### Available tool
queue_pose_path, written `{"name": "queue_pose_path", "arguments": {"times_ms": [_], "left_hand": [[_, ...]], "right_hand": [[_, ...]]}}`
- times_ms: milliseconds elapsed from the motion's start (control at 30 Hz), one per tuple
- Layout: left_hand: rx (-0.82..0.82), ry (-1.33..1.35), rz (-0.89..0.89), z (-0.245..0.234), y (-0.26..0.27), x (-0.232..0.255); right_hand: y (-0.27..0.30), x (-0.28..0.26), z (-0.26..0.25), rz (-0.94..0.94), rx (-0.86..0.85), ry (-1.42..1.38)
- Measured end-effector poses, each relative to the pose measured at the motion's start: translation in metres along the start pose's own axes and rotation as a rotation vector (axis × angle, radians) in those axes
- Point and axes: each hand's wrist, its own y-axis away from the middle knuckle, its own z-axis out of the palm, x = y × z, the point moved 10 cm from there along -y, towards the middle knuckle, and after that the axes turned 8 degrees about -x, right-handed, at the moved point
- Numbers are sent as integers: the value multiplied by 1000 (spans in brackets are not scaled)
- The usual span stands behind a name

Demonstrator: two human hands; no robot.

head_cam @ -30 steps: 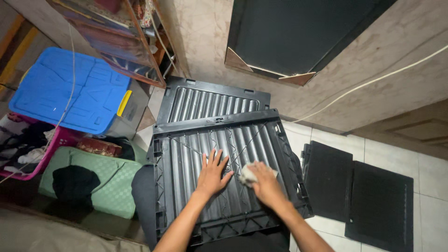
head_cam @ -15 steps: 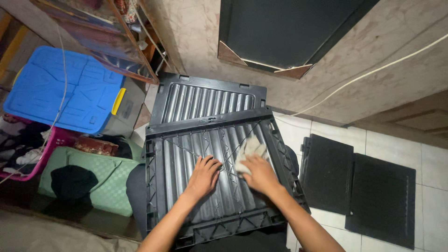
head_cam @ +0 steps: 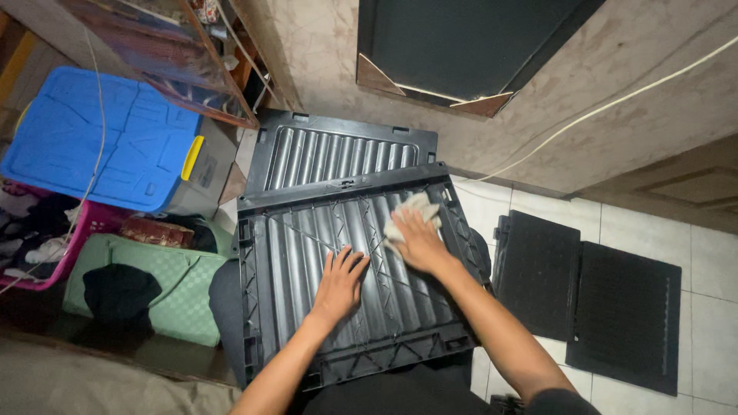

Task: The person sits on the floor and wipes the surfaces of several black plastic panels using a cloth. They handle the panels one at a time, wiping both sides and occasionally flipping them over to continue cleaning.

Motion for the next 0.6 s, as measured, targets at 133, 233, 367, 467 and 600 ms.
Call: {"name": "queue_pose_path", "arguments": {"times_ms": [133, 233, 367, 467, 600], "left_hand": [[-27, 16, -37, 3, -2, -7], [127, 123, -53, -15, 3, -10], [133, 115, -78, -16, 1, -14], [120, 133, -59, -16, -1, -20], [183, 180, -51, -22, 2, -26]], "right_hand": [[-25, 9, -4, 74, 59, 20], [-3, -1, -4, 129, 67, 6], [67, -33, -4, 90, 50, -14], [120, -48, -8, 90, 4, -143], [161, -51, 1, 287, -45, -509]]}}
